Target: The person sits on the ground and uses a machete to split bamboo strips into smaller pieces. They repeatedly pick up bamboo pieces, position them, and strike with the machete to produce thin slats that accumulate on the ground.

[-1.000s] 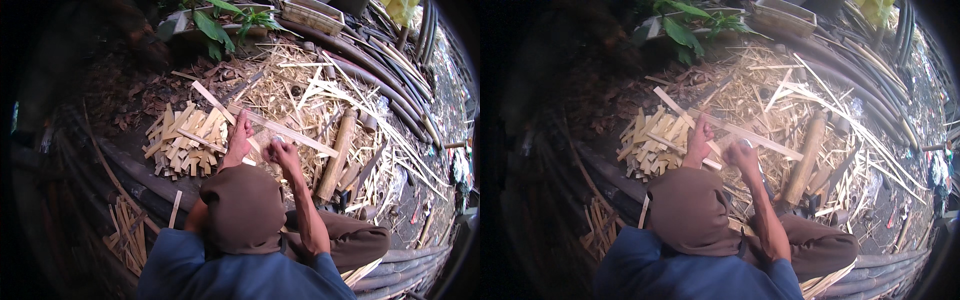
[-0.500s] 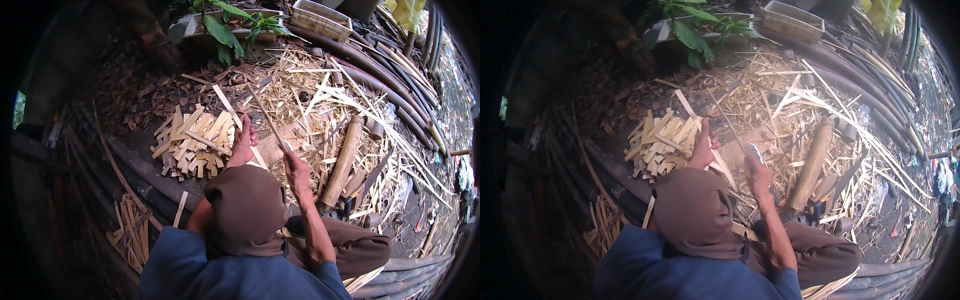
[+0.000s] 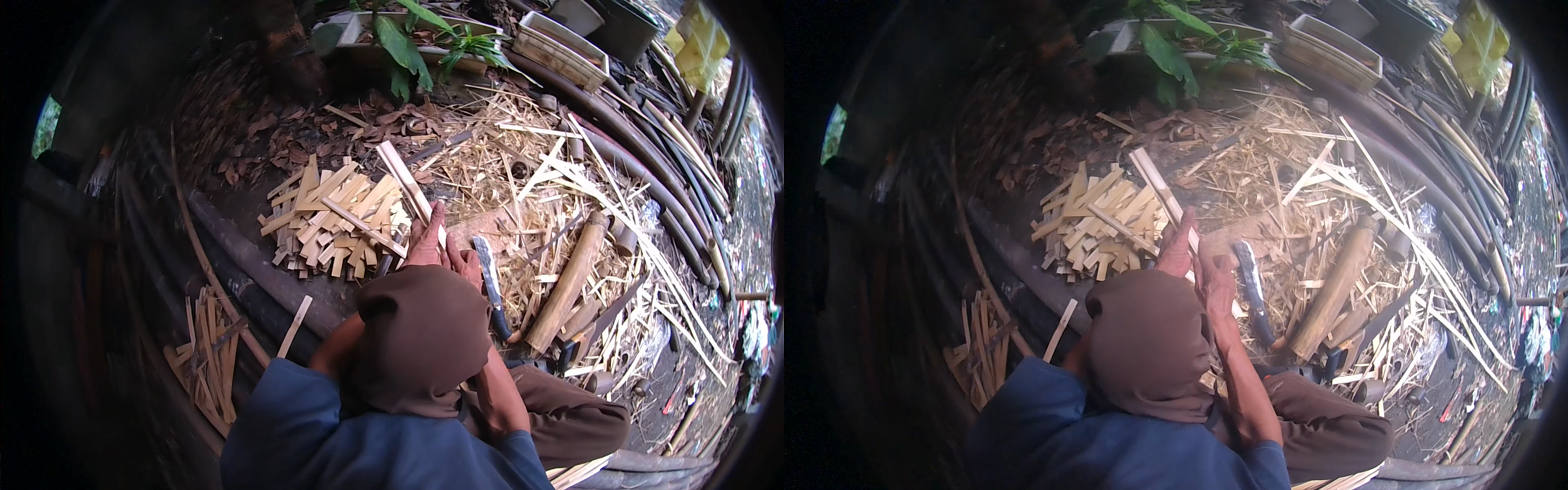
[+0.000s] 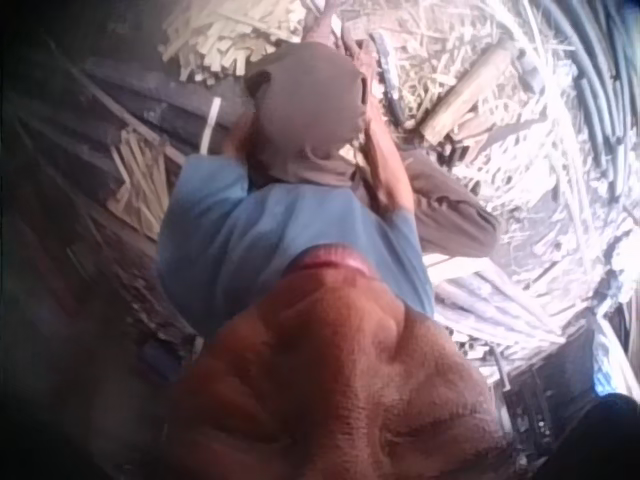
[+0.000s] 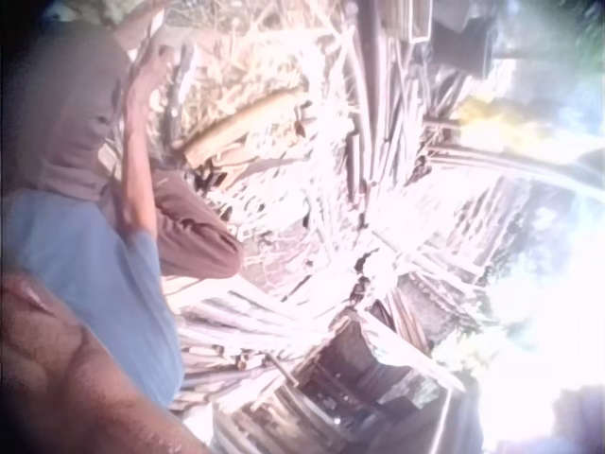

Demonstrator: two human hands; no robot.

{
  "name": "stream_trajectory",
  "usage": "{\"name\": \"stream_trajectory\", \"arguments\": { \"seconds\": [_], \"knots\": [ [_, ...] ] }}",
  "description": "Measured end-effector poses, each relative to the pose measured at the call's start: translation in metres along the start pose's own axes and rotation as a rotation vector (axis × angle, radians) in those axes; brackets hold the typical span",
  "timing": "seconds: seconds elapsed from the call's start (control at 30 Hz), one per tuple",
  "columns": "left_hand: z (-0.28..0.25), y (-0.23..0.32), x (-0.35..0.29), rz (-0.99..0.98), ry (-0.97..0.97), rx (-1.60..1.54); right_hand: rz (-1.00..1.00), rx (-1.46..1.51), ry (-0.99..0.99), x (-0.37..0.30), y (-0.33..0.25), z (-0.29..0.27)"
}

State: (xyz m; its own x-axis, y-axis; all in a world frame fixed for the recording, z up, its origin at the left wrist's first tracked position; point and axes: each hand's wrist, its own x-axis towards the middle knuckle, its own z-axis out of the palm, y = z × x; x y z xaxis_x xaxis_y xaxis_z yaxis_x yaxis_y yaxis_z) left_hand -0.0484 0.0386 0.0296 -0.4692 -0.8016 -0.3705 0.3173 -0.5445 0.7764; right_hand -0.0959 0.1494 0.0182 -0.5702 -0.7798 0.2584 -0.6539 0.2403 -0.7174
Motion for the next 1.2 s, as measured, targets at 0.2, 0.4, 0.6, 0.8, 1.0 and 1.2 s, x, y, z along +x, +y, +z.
{"name": "stream_trajectory", "arguments": {
  "seconds": [0.2,0.4,0.6,0.8,1.0,1.2],
  "knots": [
    [0.015,0.015,-0.011,-0.087,0.214,-0.128,0.006,-0.026,-0.125,-0.018,-0.004,-0.007],
    [-0.05,0.066,0.012,0.414,0.303,-0.126,0.073,-0.004,-0.07,-0.069,0.024,-0.044],
    [-0.308,0.141,-0.015,0.66,0.681,-0.478,0.096,0.0,-0.1,-0.069,0.035,-0.047],
    [-0.509,0.183,-0.207,0.255,1.229,1.185,0.265,-0.005,-0.065,-0.118,0.076,-0.079],
    [-0.571,0.233,-0.283,-0.542,1.371,1.518,0.496,-0.102,-0.013,-0.187,0.115,-0.111],
    [-0.655,0.2,-0.28,-0.196,1.792,0.952,0.695,-0.115,0.034,-0.249,0.137,-0.149]
  ]
}}
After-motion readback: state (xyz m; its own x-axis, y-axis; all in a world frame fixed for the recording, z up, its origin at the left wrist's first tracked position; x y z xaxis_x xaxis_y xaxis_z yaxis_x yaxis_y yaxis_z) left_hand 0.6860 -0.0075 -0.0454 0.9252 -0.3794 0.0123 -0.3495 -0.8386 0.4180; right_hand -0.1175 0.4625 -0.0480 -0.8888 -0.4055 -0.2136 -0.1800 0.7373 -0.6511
